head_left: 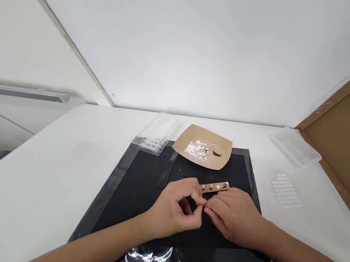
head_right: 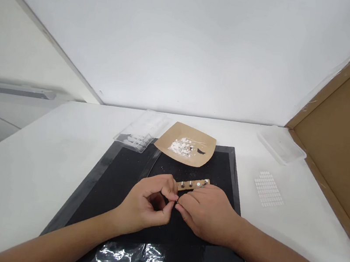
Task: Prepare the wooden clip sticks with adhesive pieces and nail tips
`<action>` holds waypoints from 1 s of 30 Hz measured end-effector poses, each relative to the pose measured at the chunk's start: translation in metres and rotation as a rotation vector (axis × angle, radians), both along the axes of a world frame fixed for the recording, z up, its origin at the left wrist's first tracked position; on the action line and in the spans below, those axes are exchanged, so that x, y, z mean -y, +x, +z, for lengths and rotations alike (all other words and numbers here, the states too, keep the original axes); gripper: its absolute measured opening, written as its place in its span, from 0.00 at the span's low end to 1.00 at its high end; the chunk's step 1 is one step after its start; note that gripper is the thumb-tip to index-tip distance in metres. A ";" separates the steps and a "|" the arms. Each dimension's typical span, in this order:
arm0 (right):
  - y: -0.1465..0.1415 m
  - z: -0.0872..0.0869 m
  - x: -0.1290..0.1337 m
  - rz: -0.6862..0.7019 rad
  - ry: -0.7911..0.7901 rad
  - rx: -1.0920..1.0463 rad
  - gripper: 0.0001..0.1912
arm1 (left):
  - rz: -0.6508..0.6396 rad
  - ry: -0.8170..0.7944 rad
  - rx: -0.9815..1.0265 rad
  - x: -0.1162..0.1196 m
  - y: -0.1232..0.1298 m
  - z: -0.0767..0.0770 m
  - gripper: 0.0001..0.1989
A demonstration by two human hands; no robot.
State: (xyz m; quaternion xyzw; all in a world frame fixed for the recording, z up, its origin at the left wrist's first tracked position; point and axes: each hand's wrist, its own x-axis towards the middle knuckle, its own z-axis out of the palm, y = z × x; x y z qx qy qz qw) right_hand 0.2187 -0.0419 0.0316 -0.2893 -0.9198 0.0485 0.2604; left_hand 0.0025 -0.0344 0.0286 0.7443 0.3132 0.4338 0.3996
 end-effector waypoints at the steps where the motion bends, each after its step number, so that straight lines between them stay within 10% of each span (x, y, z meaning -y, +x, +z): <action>1: 0.000 0.000 0.000 0.002 -0.005 0.001 0.17 | -0.004 -0.003 0.001 0.000 0.000 -0.001 0.10; 30: 0.001 -0.007 0.002 0.014 -0.205 0.005 0.18 | -0.069 -0.324 0.150 0.002 0.000 0.002 0.05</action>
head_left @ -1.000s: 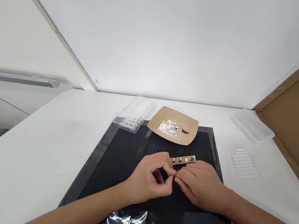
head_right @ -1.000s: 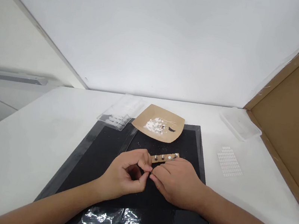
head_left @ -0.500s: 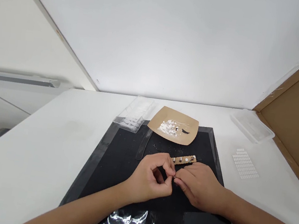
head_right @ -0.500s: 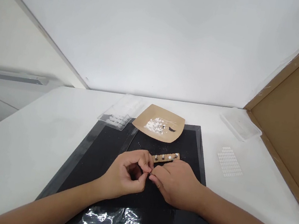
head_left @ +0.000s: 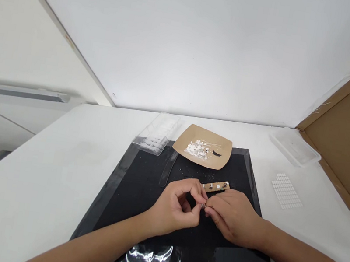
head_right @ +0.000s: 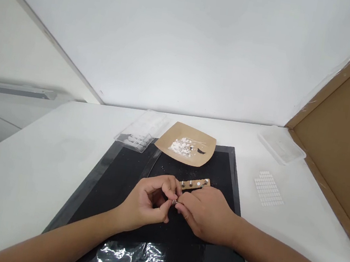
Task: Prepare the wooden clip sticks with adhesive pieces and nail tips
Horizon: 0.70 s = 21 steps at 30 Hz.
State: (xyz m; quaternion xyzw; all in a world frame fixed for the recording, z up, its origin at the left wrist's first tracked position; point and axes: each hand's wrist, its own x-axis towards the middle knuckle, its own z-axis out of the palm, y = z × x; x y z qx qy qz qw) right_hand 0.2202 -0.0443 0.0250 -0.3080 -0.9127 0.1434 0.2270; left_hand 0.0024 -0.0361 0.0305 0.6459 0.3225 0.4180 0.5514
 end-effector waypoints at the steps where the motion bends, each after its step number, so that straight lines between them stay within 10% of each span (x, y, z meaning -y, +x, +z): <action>1: 0.000 0.000 0.000 -0.001 -0.008 -0.010 0.18 | -0.020 -0.041 0.027 0.000 0.000 -0.001 0.05; 21: 0.002 0.003 -0.003 0.000 -0.061 -0.166 0.19 | -0.129 -0.197 0.199 -0.002 -0.004 -0.006 0.08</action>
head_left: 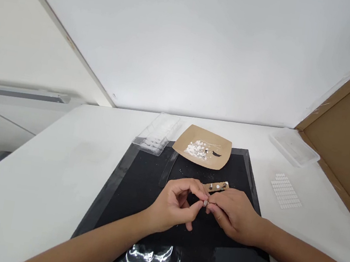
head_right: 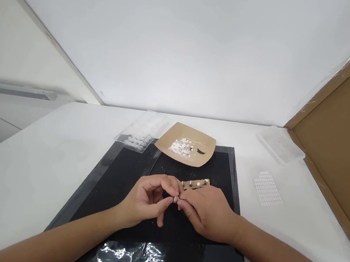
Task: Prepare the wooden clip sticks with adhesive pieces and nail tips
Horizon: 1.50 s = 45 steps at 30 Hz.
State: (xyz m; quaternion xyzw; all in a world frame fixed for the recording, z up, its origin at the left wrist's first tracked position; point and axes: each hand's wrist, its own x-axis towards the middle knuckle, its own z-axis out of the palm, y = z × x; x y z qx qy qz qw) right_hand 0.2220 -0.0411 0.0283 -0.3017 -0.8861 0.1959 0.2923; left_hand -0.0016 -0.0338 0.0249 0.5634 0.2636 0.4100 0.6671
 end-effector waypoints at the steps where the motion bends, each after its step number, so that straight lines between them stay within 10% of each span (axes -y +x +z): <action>1: 0.000 -0.001 0.000 -0.001 -0.002 -0.001 0.19 | -0.003 -0.004 0.000 0.000 0.000 0.000 0.09; 21: 0.002 -0.004 -0.003 -0.024 0.069 -0.011 0.21 | -0.009 -0.183 0.002 -0.004 0.000 0.002 0.14; 45: 0.002 -0.005 -0.011 0.000 0.133 -0.089 0.14 | -0.023 0.081 -0.097 -0.007 -0.004 0.004 0.07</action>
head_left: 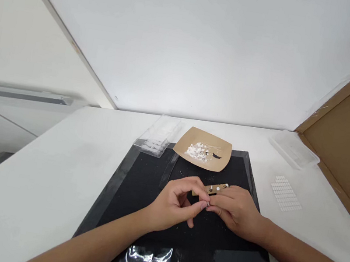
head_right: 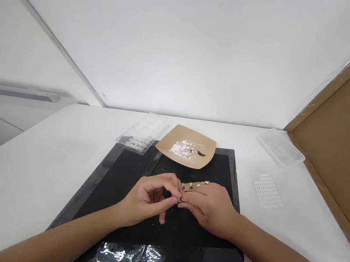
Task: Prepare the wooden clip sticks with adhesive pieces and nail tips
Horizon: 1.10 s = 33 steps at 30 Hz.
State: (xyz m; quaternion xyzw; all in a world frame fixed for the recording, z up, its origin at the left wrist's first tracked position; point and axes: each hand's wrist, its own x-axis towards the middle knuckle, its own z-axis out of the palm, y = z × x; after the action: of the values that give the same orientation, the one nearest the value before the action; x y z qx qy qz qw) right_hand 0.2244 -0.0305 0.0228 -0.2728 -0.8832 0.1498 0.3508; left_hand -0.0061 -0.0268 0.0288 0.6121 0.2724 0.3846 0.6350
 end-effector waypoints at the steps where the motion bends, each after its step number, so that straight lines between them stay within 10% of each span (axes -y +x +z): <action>1: 0.000 0.001 0.000 0.003 0.000 -0.008 0.14 | -0.011 -0.006 0.000 -0.001 -0.001 0.000 0.07; 25: -0.001 0.005 0.000 0.030 -0.030 -0.024 0.10 | -0.144 -0.089 0.051 -0.004 0.001 0.007 0.11; 33: 0.001 0.002 0.003 0.000 -0.104 0.003 0.09 | 0.357 0.159 -0.292 -0.011 -0.002 -0.001 0.11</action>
State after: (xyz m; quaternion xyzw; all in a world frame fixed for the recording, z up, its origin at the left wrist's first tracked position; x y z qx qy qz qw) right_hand 0.2254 -0.0338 0.0246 -0.2909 -0.8748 0.1950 0.3348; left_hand -0.0082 -0.0158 0.0278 0.6512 0.4341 0.4186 0.4607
